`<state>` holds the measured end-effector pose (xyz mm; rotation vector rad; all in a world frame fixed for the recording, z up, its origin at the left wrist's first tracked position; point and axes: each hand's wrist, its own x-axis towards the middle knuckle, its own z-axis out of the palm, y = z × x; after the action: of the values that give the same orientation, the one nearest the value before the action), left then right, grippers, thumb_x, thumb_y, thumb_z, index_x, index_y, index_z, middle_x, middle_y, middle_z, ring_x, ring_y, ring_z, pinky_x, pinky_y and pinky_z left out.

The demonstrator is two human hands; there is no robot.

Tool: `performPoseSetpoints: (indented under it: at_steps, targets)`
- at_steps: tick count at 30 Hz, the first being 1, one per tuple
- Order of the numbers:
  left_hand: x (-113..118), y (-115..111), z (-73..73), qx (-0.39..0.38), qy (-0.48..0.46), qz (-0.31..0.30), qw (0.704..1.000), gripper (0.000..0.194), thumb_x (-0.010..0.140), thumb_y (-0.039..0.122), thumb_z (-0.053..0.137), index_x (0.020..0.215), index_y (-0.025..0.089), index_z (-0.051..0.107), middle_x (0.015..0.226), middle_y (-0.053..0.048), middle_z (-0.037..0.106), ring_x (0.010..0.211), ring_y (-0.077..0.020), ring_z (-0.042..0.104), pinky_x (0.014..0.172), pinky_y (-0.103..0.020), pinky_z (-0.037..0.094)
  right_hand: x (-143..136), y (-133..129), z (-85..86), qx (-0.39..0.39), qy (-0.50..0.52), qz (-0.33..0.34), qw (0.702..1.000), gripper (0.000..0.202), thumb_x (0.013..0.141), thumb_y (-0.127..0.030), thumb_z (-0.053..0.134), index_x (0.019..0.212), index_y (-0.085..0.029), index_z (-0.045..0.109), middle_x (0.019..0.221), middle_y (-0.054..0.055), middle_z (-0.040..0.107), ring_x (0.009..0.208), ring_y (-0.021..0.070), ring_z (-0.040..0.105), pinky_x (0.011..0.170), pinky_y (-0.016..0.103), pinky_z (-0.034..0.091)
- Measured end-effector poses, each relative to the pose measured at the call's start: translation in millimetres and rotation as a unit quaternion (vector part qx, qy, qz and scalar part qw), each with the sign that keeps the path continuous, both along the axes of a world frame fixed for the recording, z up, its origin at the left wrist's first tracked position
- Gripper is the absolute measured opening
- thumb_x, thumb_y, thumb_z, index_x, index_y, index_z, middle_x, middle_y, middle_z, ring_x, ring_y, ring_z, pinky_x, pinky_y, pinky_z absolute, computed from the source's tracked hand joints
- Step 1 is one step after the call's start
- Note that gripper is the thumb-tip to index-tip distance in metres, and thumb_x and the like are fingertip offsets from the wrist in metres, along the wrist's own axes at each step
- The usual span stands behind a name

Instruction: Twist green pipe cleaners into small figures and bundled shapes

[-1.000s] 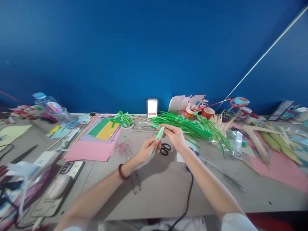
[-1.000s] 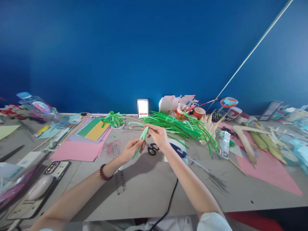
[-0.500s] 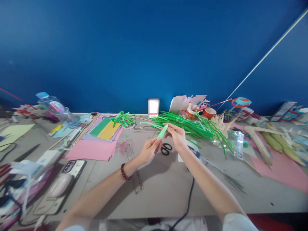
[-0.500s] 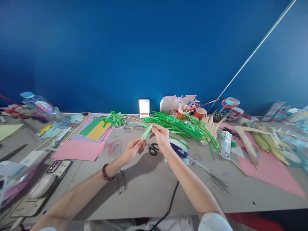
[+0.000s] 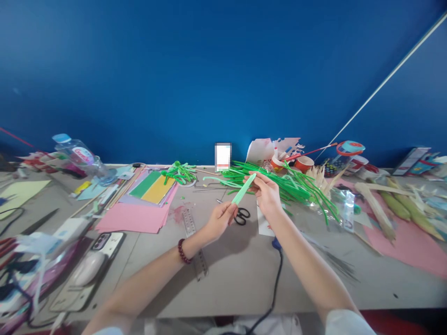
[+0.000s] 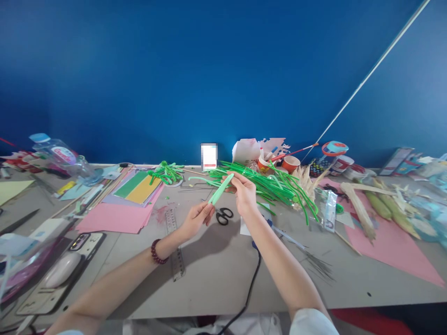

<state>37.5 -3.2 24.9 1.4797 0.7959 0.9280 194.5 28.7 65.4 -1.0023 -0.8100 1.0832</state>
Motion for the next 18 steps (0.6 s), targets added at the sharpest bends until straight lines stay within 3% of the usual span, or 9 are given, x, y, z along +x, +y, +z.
performPoseSetpoints:
  at_steps: [7,14,18]
  targets:
    - [-2.8,4.1,11.6,-0.058,0.006,-0.068,0.996,0.05,0.076,0.066,0.047,0.062,0.018,0.046,0.044,0.006,0.035,0.041,-0.0085,0.038,0.044,-0.023,0.031,4.9,2.0,3.2,0.002,0.035,-0.027,0.999,0.026,0.058,-0.031,0.072,0.08,-0.019,0.069,0.075,0.004,0.072,0.08,0.0248,0.068,0.057,0.031,0.053]
    - [-2.2,6.5,9.7,-0.086,-0.027,-0.088,0.992,0.052,0.075,0.066,0.049,0.056,0.02,0.036,0.048,0.007,0.031,0.041,-0.0071,0.034,0.044,-0.023,0.033,4.2,1.3,4.5,0.012,0.033,-0.053,0.998,0.028,0.059,-0.031,0.071,0.083,-0.018,0.07,0.074,0.005,0.072,0.079,0.025,0.068,0.059,0.033,0.054]
    - [-10.0,10.1,17.6,-0.094,0.04,-0.1,0.99,0.048,0.076,0.06,0.051,0.054,0.019,0.04,0.048,0.005,0.035,0.043,-0.0084,0.037,0.045,-0.025,0.033,4.9,3.8,0.5,0.007,0.034,-0.053,0.998,0.028,0.059,-0.032,0.073,0.083,-0.017,0.071,0.074,0.005,0.073,0.075,0.0236,0.068,0.057,0.032,0.053]
